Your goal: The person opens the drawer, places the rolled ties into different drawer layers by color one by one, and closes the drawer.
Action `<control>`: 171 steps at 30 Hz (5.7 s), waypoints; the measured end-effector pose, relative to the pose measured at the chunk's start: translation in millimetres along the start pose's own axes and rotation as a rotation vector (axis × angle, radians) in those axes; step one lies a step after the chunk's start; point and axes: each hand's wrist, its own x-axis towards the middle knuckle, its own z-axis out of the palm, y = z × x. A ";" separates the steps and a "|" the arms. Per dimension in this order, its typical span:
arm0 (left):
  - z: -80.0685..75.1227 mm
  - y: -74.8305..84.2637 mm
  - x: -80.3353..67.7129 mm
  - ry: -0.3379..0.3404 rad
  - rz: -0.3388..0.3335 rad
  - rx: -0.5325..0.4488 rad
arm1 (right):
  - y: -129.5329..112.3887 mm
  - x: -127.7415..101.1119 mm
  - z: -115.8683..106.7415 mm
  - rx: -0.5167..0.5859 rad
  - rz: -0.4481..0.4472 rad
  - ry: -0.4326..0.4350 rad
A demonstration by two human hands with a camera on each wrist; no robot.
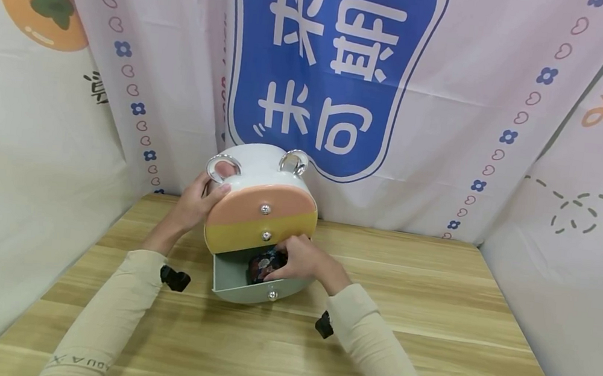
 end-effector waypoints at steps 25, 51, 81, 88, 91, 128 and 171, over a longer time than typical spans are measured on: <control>0.7 -2.2 1.1 0.005 0.019 0.014 | -9.1 -25.9 -42.2 0.193 -0.049 -0.025; 0.7 -1.0 0.4 0.004 0.019 0.005 | -18.2 -82.5 -5.9 0.247 -0.086 0.194; 1.3 -2.3 2.2 0.001 0.012 -0.002 | -26.3 -77.2 82.0 1.258 0.462 0.098; 1.8 -2.7 1.8 -0.002 0.019 -0.012 | -27.5 -71.2 88.1 1.347 0.463 0.102; 2.0 -2.7 1.7 0.000 0.022 -0.016 | -27.7 -69.5 89.2 1.359 0.458 0.102; 3.0 -1.4 1.9 -0.003 0.012 -0.017 | -16.7 -37.2 82.0 1.359 0.463 0.112; 4.0 0.3 2.2 -0.004 0.027 -0.011 | -8.5 2.8 75.1 1.342 0.492 0.160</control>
